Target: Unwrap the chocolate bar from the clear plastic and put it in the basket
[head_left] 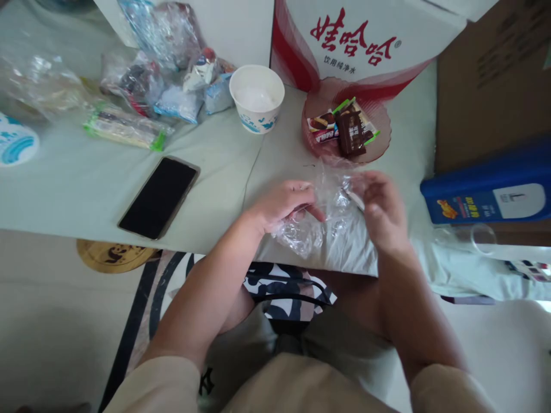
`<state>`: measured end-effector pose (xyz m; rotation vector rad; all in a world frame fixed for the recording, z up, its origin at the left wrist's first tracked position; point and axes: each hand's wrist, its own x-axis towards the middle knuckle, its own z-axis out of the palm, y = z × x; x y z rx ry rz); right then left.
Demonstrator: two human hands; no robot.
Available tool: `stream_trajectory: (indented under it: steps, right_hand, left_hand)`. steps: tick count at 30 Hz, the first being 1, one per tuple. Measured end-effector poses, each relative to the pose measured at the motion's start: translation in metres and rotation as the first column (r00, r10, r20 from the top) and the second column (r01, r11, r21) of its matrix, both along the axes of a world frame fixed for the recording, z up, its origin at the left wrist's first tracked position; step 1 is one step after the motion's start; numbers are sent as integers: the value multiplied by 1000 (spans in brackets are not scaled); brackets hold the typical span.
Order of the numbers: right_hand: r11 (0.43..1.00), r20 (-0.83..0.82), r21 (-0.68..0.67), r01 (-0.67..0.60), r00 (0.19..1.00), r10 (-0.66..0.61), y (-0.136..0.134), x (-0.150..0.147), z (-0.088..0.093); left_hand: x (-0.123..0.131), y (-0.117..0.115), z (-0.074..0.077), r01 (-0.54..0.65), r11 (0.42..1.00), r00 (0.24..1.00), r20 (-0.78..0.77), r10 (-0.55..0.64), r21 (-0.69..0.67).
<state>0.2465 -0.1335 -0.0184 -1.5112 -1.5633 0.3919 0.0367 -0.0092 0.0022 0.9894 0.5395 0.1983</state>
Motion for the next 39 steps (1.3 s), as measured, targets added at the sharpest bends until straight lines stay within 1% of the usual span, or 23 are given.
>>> stream_trajectory:
  steps: [1,3,4,6,7,9,11,13,15,16,18,20,23,25,27,29,31,32,33,34,35,37,39]
  right_hand:
    - [999,-116,-7,-51,992,50,-11,-5,-11]
    - [994,-254,-89,-68,966,44,-26,-13,-25]
    - [983,-291,-163,-81,956,30,-29,-17,-29]
    - [949,-372,-291,-122,928,5,-33,-23,-29]
    - [932,-427,-329,-150,904,-5,-33,-25,-29]
    - [920,-543,-352,-172,838,-50,-33,-28,-28]
    - [926,-626,-353,-133,769,-128,-31,-30,-30]
    - [932,-666,-356,-64,717,-205,-28,-29,-33]
    - [942,-684,-333,40,678,-271,-24,-25,-35]
    - [945,-692,-314,94,659,-295,-22,-23,-35]
    - [942,-718,-274,193,611,-333,-17,-16,-34]
    - [933,-750,-253,255,558,-356,-13,-10,-32]
    - [929,-776,-251,272,517,-361,-10,-7,-31]
    - [938,-792,-241,250,508,-339,-10,-8,-32]
    - [948,-811,-217,231,498,-307,-11,-8,-33]
    - [955,-825,-192,224,491,-281,-13,-8,-34]
    - [960,-831,-176,216,491,-263,-13,-7,-35]
    - [962,-835,-167,216,488,-255,-12,-7,-36]
    - [962,-838,-157,222,486,-249,-11,-7,-36]
    - [962,-837,-144,233,489,-244,-10,-8,-37]
    - [961,-831,-128,247,502,-240,-9,-9,-38]
    - [958,-796,-95,270,558,-236,-8,-11,-40]
    - [961,-745,-83,264,624,-235,-9,-12,-42]
  left_hand:
    - [0,-1,-1,29,1000,999,17,-29,-5]
    - [0,-5,-2,82,997,996,33,-82,-7]
    - [-1,-6,-3,105,994,994,27,-105,-3]
    - [-1,-7,-5,136,991,991,-7,-136,14]
    - [-2,-7,-6,131,991,991,-34,-130,28]
    - [-2,-4,-9,58,995,995,-91,-51,78]
    - [-1,1,-13,-95,983,986,-122,114,157]
    - [1,8,-17,-246,946,956,-107,273,210]
    - [3,12,-20,-355,913,923,-81,376,200]
    - [4,13,-21,-385,906,913,-75,402,178]
    - [7,11,-24,-399,907,908,-83,411,132]
    - [13,5,-28,-357,928,921,-122,369,109]
    - [23,-5,-35,-281,952,932,-202,301,126]
    - [27,-7,-36,-282,945,921,-228,315,166]
    - [27,-4,-33,-338,904,896,-205,394,260]
    - [23,2,-26,-398,820,859,-146,490,411]
    - [17,7,-18,-412,742,832,-114,543,529]
    - [14,7,-16,-409,733,829,-115,548,544]
    - [12,6,-15,-410,750,835,-117,537,519]
    - [11,3,-16,-422,782,847,-108,520,458]
    - [11,0,-18,-439,820,861,-87,501,368]
    - [13,-7,-25,-457,874,884,-29,467,163]
    - [17,-9,-33,-457,889,890,2,457,18]
